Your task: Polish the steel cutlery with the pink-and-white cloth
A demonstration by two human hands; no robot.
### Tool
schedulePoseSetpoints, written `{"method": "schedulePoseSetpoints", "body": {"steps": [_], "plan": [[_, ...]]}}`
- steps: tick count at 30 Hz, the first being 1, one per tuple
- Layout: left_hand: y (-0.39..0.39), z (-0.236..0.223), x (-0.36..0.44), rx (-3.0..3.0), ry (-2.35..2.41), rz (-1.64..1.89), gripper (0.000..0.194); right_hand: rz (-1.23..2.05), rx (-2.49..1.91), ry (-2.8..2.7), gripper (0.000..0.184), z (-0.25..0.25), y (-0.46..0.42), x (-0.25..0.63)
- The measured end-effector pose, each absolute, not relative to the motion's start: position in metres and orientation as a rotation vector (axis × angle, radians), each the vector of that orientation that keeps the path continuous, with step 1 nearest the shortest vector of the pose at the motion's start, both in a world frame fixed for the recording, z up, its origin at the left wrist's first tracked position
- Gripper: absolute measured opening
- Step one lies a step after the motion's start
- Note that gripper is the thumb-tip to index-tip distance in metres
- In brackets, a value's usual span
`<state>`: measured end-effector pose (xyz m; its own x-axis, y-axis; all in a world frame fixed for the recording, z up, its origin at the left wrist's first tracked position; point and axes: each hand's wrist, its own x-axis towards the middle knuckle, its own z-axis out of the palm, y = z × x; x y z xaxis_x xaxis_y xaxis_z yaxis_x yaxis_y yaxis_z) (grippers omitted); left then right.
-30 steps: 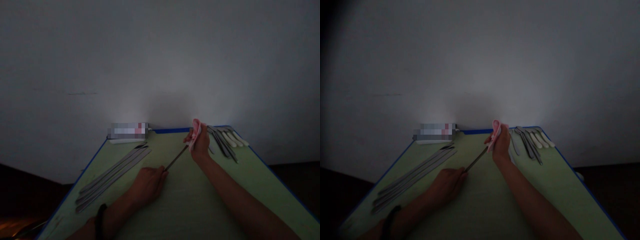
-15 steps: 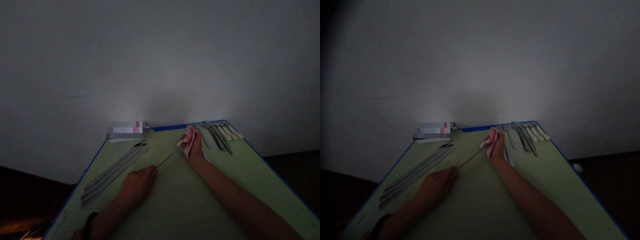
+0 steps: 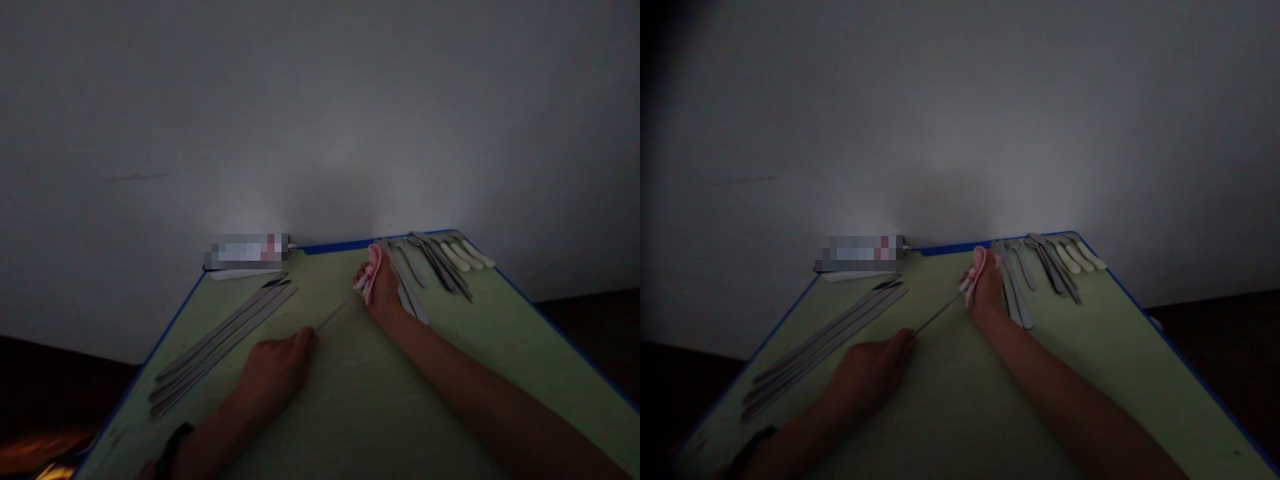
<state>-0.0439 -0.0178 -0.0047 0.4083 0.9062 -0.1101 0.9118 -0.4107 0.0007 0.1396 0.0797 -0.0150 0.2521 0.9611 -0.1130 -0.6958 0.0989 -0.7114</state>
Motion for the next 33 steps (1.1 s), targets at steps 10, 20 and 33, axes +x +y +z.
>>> {"method": "schedulePoseSetpoints", "body": {"steps": [10, 20, 33], "plan": [[-0.012, 0.006, -0.054, 2.109, 1.47, 0.353, 0.039, 1.463, -0.612, -0.364, 0.027, -0.011, 0.084, 0.149], [-0.009, 0.009, -0.055, 1.591, 1.415, 0.646, 0.042, 1.397, -0.522, -0.62, 0.034, -0.013, 0.081, 0.14], [-0.006, 0.002, -0.059, 1.444, 1.333, 0.775, 0.039, 1.448, -0.455, -0.315, 0.032, -0.014, 0.088, 0.15]]}}
